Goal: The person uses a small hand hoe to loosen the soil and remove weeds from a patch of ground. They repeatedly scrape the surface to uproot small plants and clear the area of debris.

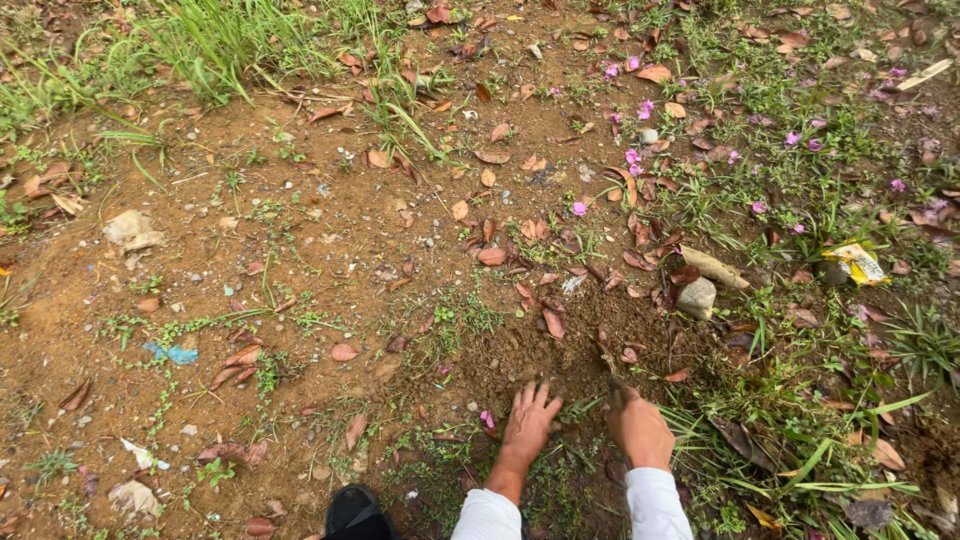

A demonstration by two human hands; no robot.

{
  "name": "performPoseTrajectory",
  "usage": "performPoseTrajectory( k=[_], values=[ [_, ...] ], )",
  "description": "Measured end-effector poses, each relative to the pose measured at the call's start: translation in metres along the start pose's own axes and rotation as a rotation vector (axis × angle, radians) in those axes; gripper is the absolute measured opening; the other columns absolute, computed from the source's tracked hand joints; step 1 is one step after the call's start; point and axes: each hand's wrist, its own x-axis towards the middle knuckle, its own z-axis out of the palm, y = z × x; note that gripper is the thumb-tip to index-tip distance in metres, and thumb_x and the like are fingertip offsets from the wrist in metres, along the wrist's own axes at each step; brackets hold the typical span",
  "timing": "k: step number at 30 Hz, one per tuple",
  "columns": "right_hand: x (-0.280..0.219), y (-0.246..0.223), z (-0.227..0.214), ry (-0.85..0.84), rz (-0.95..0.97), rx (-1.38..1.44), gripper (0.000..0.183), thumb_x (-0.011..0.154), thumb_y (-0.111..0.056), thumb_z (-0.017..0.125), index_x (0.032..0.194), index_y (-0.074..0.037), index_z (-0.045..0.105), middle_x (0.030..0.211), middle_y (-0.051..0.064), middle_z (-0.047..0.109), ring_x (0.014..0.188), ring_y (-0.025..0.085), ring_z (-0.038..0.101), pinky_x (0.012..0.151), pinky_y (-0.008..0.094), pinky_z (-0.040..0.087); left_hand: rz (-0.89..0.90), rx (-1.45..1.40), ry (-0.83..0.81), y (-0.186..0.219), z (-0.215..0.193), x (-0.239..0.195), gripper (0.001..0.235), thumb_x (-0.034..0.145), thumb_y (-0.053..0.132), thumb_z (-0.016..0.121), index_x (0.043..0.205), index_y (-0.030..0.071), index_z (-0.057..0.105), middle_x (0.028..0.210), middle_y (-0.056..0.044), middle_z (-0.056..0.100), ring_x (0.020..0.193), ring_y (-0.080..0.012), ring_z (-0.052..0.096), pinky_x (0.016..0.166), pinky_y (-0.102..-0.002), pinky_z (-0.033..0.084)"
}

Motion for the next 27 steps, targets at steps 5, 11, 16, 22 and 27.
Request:
performPoseTrajectory(
  k=[5,11,16,22,27],
  values=[
    [-0.019,0.018,0.023,0.077,0.152,0.45,0.049,0.099,-0.039,0.058,0.148,-0.032,0.053,0.11,0.011,0.078,0.09,0.029,0.077,0.079,0.044,0.06,0.008,-0.102,0.127,-0.03,0.057,0.004,0.038,0.082,-0.013,0.057,0.115,0.007,0.062,0.124,-0.014,0.059,0.123,-0.0363,0.052,0.106,-0.049,0.047],
    [-0.029,0.026,0.071,0.165,0.158,0.664,0.057,0.097,-0.036,0.063,0.153,-0.035,0.048,0.108,0.014,0.078,0.087,0.028,0.076,0.084,0.044,0.057,-0.311,-0.387,0.519,-0.014,0.072,0.045,0.023,0.089,-0.007,0.056,0.105,0.009,0.062,0.103,-0.008,0.06,0.099,-0.0235,0.058,0.082,-0.039,0.056],
    [-0.017,0.041,0.122,0.173,0.097,0.794,0.058,0.096,-0.033,0.064,0.152,-0.029,0.05,0.116,0.016,0.074,0.097,0.029,0.072,0.09,0.045,0.054,-0.25,-0.696,0.676,0.093,0.025,0.11,0.013,0.095,0.01,0.069,0.09,0.005,0.058,0.098,-0.008,0.058,0.088,-0.0224,0.056,0.071,-0.038,0.05],
    [-0.007,0.052,0.136,0.176,0.004,1.03,0.057,0.096,-0.031,0.065,0.151,-0.025,0.051,0.115,0.017,0.075,0.095,0.027,0.072,0.089,0.043,0.054,-0.126,-0.982,-0.069,0.22,-0.065,0.124,0.064,0.088,0.024,0.084,0.14,0.005,0.051,0.124,-0.01,0.055,0.107,-0.0232,0.056,0.089,-0.041,0.049],
    [0.008,0.047,0.136,0.194,-0.019,1.087,0.057,0.095,-0.029,0.067,0.15,-0.022,0.052,0.114,0.018,0.076,0.094,0.025,0.071,0.087,0.041,0.055,-0.141,-0.81,0.227,0.173,-0.046,0.142,0.047,0.086,-0.001,0.069,0.133,0.006,0.065,0.125,-0.016,0.052,0.101,-0.0254,0.057,0.082,-0.039,0.059]
  ],
)
